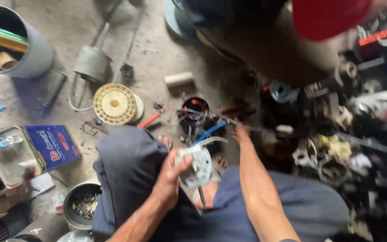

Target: Assembling the housing of a small electric motor by aligning parts and fastening them with a screwdriver.

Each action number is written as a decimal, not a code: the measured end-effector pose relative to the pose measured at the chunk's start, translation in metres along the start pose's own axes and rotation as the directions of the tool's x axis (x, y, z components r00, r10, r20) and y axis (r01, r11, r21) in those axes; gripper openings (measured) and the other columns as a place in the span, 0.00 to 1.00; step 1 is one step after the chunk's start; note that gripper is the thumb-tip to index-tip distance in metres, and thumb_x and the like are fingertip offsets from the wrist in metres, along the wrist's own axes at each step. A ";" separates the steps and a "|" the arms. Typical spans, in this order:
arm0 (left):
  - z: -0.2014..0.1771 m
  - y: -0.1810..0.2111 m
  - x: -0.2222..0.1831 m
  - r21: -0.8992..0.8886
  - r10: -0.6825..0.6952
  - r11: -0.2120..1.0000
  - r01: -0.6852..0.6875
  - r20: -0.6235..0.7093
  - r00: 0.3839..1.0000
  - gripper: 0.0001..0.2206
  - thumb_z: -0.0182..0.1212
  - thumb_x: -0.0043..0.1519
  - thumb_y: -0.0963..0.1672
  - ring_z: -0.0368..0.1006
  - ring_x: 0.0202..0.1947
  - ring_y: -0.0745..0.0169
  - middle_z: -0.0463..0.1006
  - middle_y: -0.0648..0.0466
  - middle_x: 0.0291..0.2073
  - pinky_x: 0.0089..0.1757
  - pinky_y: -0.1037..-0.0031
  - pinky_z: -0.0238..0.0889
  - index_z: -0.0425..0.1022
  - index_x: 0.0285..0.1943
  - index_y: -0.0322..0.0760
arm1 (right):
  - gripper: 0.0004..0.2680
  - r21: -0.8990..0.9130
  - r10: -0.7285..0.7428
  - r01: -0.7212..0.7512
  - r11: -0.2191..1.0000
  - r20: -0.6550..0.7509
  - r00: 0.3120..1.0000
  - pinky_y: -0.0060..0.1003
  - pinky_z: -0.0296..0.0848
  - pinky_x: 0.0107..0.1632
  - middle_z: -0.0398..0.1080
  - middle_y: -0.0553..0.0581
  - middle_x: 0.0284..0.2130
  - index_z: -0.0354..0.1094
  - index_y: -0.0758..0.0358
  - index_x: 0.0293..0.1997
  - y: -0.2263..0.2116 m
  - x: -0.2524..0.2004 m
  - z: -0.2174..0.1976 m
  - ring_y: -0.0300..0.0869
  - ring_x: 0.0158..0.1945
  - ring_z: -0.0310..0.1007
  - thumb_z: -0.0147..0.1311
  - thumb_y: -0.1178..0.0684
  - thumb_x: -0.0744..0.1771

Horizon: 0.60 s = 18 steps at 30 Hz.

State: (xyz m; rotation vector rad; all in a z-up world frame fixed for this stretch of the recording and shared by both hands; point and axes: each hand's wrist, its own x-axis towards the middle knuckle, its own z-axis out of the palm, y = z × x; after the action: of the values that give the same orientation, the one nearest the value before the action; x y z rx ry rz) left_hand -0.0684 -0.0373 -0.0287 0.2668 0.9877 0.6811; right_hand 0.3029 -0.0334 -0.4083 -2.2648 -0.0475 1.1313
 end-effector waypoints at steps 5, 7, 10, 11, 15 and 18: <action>0.002 0.007 -0.002 0.093 -0.030 0.995 0.034 -0.053 0.998 0.23 0.66 0.51 0.44 0.71 0.39 0.59 0.77 0.43 0.41 0.45 0.71 0.63 0.71 0.54 0.24 | 0.24 0.295 -0.163 0.108 0.949 0.170 0.972 0.38 0.77 0.29 0.75 0.64 0.42 0.67 0.73 0.52 -0.022 0.050 0.032 0.49 0.30 0.76 0.49 0.34 0.67; 0.001 0.009 0.001 0.060 -0.061 0.996 0.064 -0.056 0.997 0.24 0.66 0.51 0.43 0.72 0.39 0.58 0.78 0.42 0.42 0.44 0.70 0.65 0.70 0.55 0.24 | 0.28 0.363 -0.266 0.093 0.927 0.461 0.846 0.31 0.76 0.31 0.80 0.57 0.37 0.77 0.69 0.46 -0.006 0.097 0.050 0.44 0.22 0.75 0.33 0.31 0.72; -0.004 0.011 0.006 0.064 -0.046 0.997 0.051 -0.071 0.996 0.25 0.69 0.49 0.43 0.73 0.42 0.55 0.79 0.41 0.42 0.48 0.70 0.64 0.72 0.54 0.24 | 0.20 -0.007 -0.058 0.065 0.998 0.344 0.937 0.27 0.74 0.44 0.79 0.46 0.45 0.79 0.57 0.33 -0.006 0.115 0.066 0.44 0.27 0.77 0.36 0.40 0.71; -0.006 0.011 0.009 0.082 -0.047 0.995 0.054 -0.076 0.996 0.25 0.69 0.49 0.44 0.74 0.42 0.55 0.79 0.41 0.43 0.49 0.69 0.64 0.71 0.55 0.24 | 0.16 0.014 0.038 -0.043 0.999 0.256 0.966 0.29 0.63 0.31 0.78 0.49 0.38 0.77 0.57 0.39 -0.018 0.102 0.061 0.43 0.22 0.72 0.42 0.41 0.68; 0.001 0.027 0.008 0.048 -0.099 0.993 0.106 -0.126 0.987 0.25 0.67 0.48 0.44 0.73 0.41 0.54 0.77 0.40 0.41 0.47 0.67 0.64 0.70 0.53 0.23 | 0.15 0.055 0.097 -0.116 0.992 0.272 0.957 0.39 0.58 0.16 0.71 0.68 0.20 0.71 0.69 0.44 -0.039 0.076 0.037 0.52 0.15 0.60 0.47 0.45 0.64; -0.001 0.024 0.008 0.053 -0.076 0.995 0.083 -0.134 0.988 0.24 0.67 0.51 0.44 0.71 0.41 0.58 0.77 0.43 0.42 0.48 0.69 0.62 0.71 0.55 0.25 | 0.14 0.063 0.062 -0.054 0.997 -0.129 0.990 0.41 0.59 0.20 0.64 0.61 0.11 0.66 0.61 0.24 -0.037 0.027 0.004 0.52 0.12 0.55 0.48 0.42 0.65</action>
State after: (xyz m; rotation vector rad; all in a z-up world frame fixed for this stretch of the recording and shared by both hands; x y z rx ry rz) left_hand -0.0757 -0.0142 -0.0229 0.2343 1.1395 0.6036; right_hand 0.3252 0.0070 -0.4095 -2.2946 0.1034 0.9979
